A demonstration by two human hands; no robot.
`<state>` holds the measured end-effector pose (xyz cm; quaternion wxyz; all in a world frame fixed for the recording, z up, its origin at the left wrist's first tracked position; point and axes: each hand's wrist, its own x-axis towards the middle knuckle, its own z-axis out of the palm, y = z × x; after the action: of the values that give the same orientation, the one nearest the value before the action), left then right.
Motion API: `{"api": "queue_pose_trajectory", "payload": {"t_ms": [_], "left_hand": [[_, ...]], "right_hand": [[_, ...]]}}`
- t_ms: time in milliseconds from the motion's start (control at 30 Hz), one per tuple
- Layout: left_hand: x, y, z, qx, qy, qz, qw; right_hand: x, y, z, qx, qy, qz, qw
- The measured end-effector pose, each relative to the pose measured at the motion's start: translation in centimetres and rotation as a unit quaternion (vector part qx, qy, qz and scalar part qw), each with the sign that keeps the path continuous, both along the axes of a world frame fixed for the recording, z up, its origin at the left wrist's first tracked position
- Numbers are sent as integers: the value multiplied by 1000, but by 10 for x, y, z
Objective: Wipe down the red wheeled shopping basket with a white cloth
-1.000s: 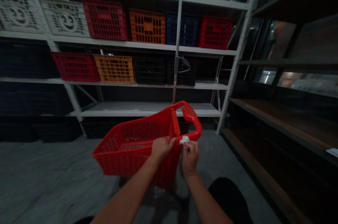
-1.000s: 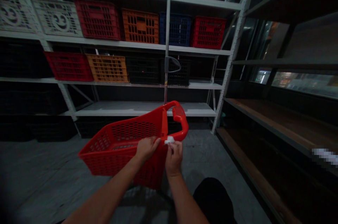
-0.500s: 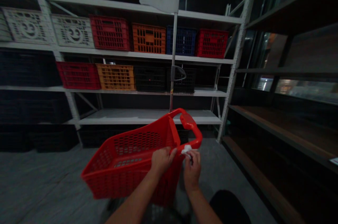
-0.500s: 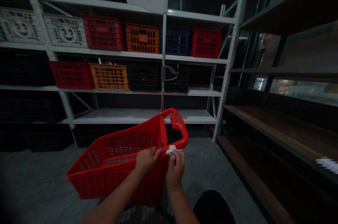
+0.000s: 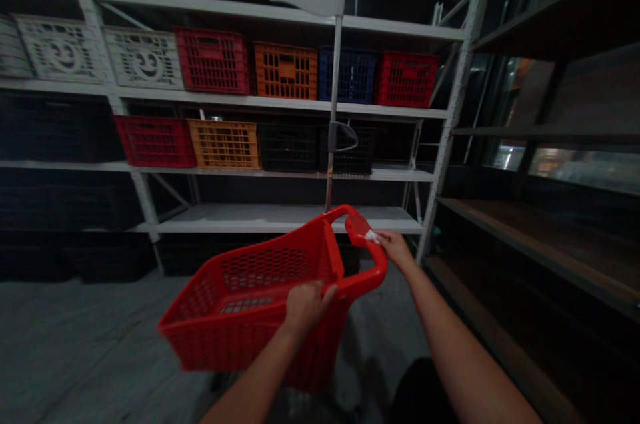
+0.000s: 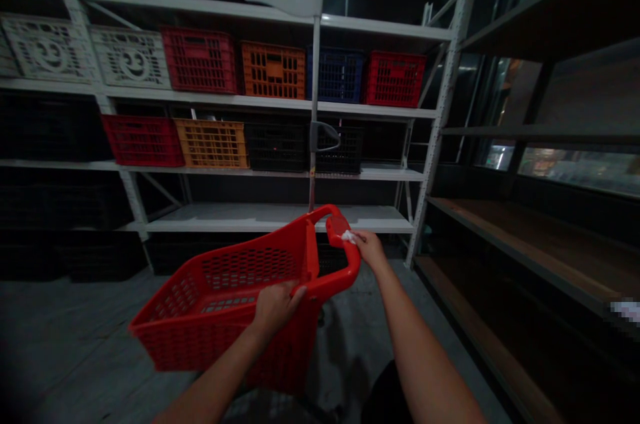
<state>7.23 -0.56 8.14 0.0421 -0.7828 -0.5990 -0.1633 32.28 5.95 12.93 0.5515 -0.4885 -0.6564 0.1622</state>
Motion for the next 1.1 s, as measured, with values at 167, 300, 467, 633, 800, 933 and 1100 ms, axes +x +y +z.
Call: {"api": "queue_pose_trajectory", "payload": {"t_ms": [167, 300, 467, 633, 800, 933, 1100], "left_hand": [[-9, 4, -1, -3, 6, 0, 1000], [-27, 8, -5, -4, 9, -5, 1000], [-45, 18, -4, -3, 3, -52, 999], [-65, 28, -2, -4, -2, -79, 997], [-72, 9, 18, 74, -62, -111, 989], [-28, -30, 44, 104, -92, -65, 988], [23, -53, 53, 54, -15, -17, 998]], "right_hand": [[-5, -35, -12, 11, -5, 14, 1000], [-14, -68, -30, -49, 80, 77, 993], [-30, -51, -27, 4, 64, 16, 998], [-39, -51, -15, 53, -4, 11, 999], [-46, -77, 4, 19, -125, 151, 980], [-63, -71, 37, 39, -306, 194, 931], [-102, -44, 67, 61, -567, 168, 804]]}}
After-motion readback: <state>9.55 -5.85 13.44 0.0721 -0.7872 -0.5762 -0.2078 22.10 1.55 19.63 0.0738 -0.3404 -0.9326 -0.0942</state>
